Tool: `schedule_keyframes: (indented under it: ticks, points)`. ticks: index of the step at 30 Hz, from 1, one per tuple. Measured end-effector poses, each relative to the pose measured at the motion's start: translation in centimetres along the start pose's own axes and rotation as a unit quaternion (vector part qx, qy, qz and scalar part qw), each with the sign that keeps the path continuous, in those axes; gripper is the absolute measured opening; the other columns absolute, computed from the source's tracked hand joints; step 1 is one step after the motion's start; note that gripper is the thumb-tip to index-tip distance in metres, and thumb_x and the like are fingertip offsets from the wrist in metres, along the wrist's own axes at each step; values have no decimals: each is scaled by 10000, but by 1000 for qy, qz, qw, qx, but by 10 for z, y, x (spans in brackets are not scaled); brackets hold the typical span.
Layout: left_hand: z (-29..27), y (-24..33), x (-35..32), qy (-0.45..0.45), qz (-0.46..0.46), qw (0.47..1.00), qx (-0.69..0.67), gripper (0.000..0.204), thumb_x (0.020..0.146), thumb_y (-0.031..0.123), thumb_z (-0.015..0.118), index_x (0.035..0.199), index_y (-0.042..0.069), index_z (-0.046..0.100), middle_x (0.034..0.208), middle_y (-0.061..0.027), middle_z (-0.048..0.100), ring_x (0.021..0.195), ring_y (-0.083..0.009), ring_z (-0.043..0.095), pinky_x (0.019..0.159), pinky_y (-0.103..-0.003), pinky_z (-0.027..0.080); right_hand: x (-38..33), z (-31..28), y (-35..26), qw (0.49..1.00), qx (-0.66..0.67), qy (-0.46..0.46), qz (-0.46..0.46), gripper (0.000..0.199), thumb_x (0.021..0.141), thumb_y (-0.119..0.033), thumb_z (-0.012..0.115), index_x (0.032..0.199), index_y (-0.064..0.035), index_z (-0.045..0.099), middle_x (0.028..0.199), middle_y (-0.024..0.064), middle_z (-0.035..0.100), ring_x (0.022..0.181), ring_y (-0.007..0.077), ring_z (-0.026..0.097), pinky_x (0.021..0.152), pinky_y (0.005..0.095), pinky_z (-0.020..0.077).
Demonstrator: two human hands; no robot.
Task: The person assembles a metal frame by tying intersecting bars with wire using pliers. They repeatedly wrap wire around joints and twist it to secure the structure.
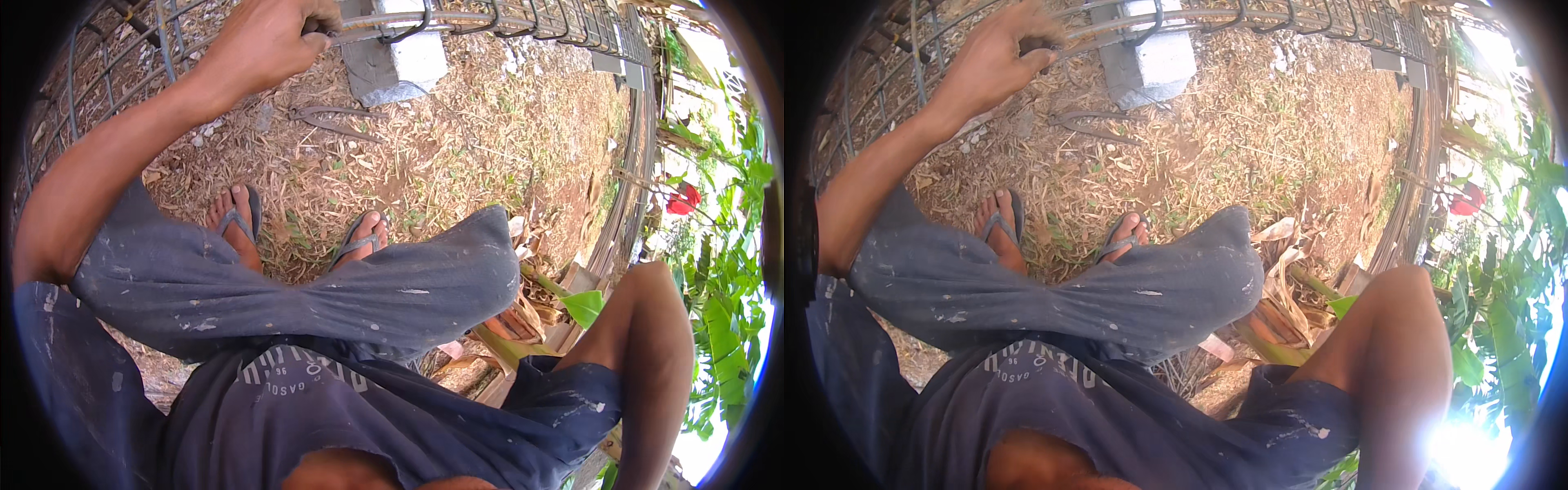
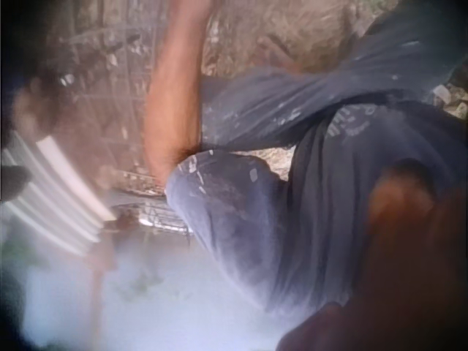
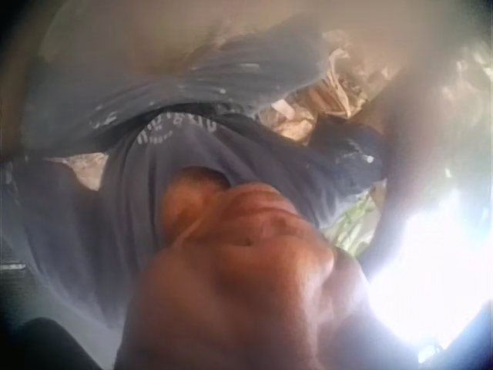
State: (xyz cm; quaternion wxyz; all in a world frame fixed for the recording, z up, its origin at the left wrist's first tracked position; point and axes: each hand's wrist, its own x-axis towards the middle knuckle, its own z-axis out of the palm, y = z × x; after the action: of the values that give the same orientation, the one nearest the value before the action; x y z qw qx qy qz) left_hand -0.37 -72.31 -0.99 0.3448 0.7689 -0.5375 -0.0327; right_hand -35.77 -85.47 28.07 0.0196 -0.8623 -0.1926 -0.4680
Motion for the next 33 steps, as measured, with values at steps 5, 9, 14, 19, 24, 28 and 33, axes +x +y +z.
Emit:
schedule_keyframes:
  ticks: [5, 9, 14, 19, 24, 28, 33]
  points:
    - [9, -1, -6, -41, -83, 996, -2, 235, 789, 125, 694, 1020, 76, 702, 1001, -136, 626, 955, -287, 629, 846, -420, 487, 5, -21, 13, 980, -157, -79, 88, 519, 887, -483, 470, 1035, -3, 599, 931, 140, 662, 814, 243, 642, 717, 405, 516]
    - [-2, 1, -1, -78, -89, 993, 4, 239, 776, 122, 656, 997, 45, 704, 981, -169, 629, 951, -321, 627, 841, -444, 488, 15, -39, 26, 863, -451, -166, 158, 451, 884, -437, 487, 994, -16, 603, 915, 126, 659, 794, 233, 637, 704, 393, 512]
    - [-6, 11, 1, -66, -58, 996, -23, 245, 748, 101, 586, 940, 27, 720, 933, -200, 640, 926, -356, 608, 860, -455, 484, 23, -76, 39, 543, -782, -243, 183, 367, 880, -380, 508, 943, -32, 607, 894, 109, 656, 769, 221, 631, 688, 379, 507]
    - [-7, -1, 1, -71, -68, 994, -53, 234, 766, 63, 586, 952, 14, 719, 973, -170, 647, 942, -294, 616, 888, -437, 494, 37, -77, 76, 458, -832, -253, 184, 287, 877, -323, 529, 892, -49, 611, 874, 92, 653, 744, 209, 626, 672, 365, 502]
    - [-29, 8, -9, -61, -23, 998, 9, 216, 757, -32, 557, 908, -23, 711, 848, -172, 642, 806, -234, 628, 770, -399, 546, 60, -42, 127, 382, -880, -233, 160, 213, 873, -265, 549, 841, -65, 616, 854, 75, 650, 720, 197, 620, 656, 350, 497]
    - [-11, 10, 25, -208, -71, 976, 3, 215, 730, -78, 534, 851, -30, 705, 749, -141, 657, 657, -221, 624, 630, -367, 558, 46, -21, 176, 306, -903, -265, 146, 167, 870, -220, 566, 800, -78, 619, 837, 61, 647, 700, 187, 615, 643, 339, 493]
    - [-43, 14, 1, -177, 6, 984, 15, 222, 737, -22, 567, 923, -12, 688, 877, -137, 675, 777, -274, 658, 706, -382, 536, -149, 191, 166, 678, -61, -473, 559, 193, 896, -153, 544, 1000, -44, 667, 848, 63, 646, 685, 158, 555, 637, 323, 470]
